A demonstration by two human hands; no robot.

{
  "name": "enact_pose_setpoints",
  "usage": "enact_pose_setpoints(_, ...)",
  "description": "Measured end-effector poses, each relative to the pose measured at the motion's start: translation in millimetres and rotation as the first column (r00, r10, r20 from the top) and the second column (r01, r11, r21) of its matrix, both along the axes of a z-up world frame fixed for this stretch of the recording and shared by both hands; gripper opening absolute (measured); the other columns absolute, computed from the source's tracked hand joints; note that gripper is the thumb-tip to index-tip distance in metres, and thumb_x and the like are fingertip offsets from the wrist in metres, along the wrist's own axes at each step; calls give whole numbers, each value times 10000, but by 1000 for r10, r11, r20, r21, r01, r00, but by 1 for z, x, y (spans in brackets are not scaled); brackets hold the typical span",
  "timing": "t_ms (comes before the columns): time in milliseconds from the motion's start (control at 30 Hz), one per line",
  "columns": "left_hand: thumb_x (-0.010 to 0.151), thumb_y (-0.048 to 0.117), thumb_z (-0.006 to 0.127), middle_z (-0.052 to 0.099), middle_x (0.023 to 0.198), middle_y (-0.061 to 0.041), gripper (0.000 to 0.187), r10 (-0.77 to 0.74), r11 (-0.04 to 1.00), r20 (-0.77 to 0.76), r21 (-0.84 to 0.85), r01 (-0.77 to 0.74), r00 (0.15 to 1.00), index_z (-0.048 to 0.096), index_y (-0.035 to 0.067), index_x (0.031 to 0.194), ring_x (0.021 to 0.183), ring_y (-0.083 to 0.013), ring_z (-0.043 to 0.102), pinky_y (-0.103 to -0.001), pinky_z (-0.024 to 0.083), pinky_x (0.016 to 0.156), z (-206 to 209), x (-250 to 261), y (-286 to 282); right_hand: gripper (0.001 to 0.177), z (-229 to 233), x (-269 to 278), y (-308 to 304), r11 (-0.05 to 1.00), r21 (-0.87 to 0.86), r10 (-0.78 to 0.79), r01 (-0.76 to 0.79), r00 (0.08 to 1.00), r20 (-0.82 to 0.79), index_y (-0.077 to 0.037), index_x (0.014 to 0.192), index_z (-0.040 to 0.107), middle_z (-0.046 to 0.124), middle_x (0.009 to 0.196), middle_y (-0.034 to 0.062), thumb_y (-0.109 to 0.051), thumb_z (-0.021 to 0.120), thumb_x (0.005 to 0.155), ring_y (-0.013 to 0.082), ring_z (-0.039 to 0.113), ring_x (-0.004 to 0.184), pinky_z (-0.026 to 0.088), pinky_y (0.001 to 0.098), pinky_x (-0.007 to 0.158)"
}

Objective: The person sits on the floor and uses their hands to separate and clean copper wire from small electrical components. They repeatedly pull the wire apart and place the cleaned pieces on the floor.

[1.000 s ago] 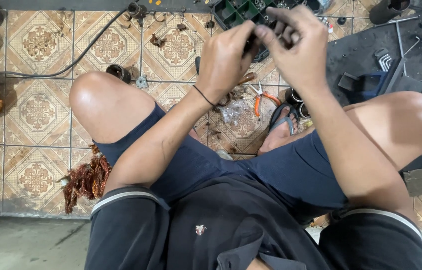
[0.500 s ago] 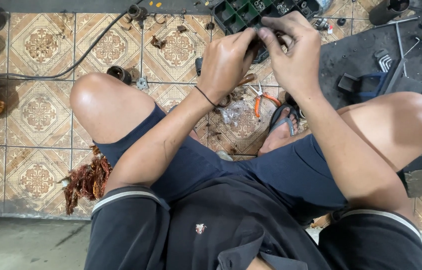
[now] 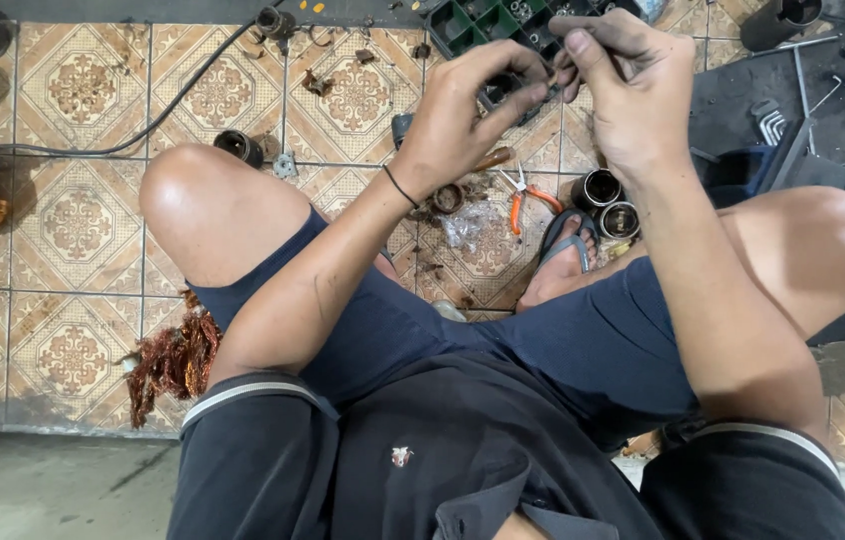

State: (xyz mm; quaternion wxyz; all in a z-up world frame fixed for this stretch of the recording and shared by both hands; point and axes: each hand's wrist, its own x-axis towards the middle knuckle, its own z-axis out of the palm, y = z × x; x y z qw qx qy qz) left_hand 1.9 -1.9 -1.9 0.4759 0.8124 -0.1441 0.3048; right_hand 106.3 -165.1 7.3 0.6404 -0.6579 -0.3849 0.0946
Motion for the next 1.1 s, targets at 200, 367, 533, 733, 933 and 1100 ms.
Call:
enact_pose_setpoints(200, 988, 172, 749, 761, 1105, -70, 185, 26, 998, -17, 56, -25, 1000, 714, 90, 1150, 1027, -233, 699, -363, 582, 891, -5, -1, 4, 90, 1, 5, -4, 999, 44, 3, 1, 996, -88, 61, 1203, 714, 676, 964, 142, 66, 647, 1143, 180, 654, 815, 585, 242, 733)
enact_pose_setpoints(367, 981, 104, 727, 786, 1015, -100, 129, 56, 997, 35, 47, -57, 998, 736, 36, 1090, 951, -235, 772, -351, 639, 850, 2, -3, 2, 74, 1, 7, -6, 998, 58, -38, 38, 999, 10, 50, 1192, 721, 724, 1131, 144, 23, 673, 1142, 180, 660, 889, 578, 254, 771)
enact_pose_setpoints(533, 971, 66, 712, 789, 987, -105, 103, 64, 998, 17, -8, -64, 998, 743, 18, 1057, 923, -226, 789, -333, 666, 830, 4, -4, 0, 161, -3, 5, -4, 990, 138, 24, -12, 996, -82, 77, 1190, 695, 697, 1092, 159, -72, 672, 1133, 222, 653, 803, 592, 275, 690)
enact_pose_setpoints(733, 956, 122, 724, 791, 1026, -88, 131, 60, 970, -92, -228, -80, 994, 744, 36, 1053, 939, -177, 782, -288, 661, 832, -1, -2, 1, 233, -2, -7, 2, 994, 82, 85, -68, 969, -234, 52, 1224, 662, 702, 1271, 186, -79, 735, 1045, 147, 667, 866, 608, 246, 647)
enact_pose_setpoints(933, 987, 118, 688, 752, 1057, -81, 123, 20, 849, -51, -527, -44, 998, 717, 33, 1071, 983, -159, 719, -272, 629, 875, -14, 3, 2, 266, -9, -21, 15, 990, -45, 126, -132, 985, -114, -10, 1329, 608, 695, 1235, 126, -41, 673, 1072, 201, 687, 1088, 629, 299, 929)
enact_pose_setpoints(1100, 997, 114, 680, 748, 1115, -96, 129, 56, 824, -33, -564, -65, 998, 705, 52, 1108, 1005, -202, 757, -304, 659, 923, -11, 1, 2, 309, -14, -35, 24, 960, -123, 237, -253, 963, -132, 39, 1324, 553, 651, 1255, 153, -43, 643, 1039, 256, 646, 1188, 566, 362, 1079)
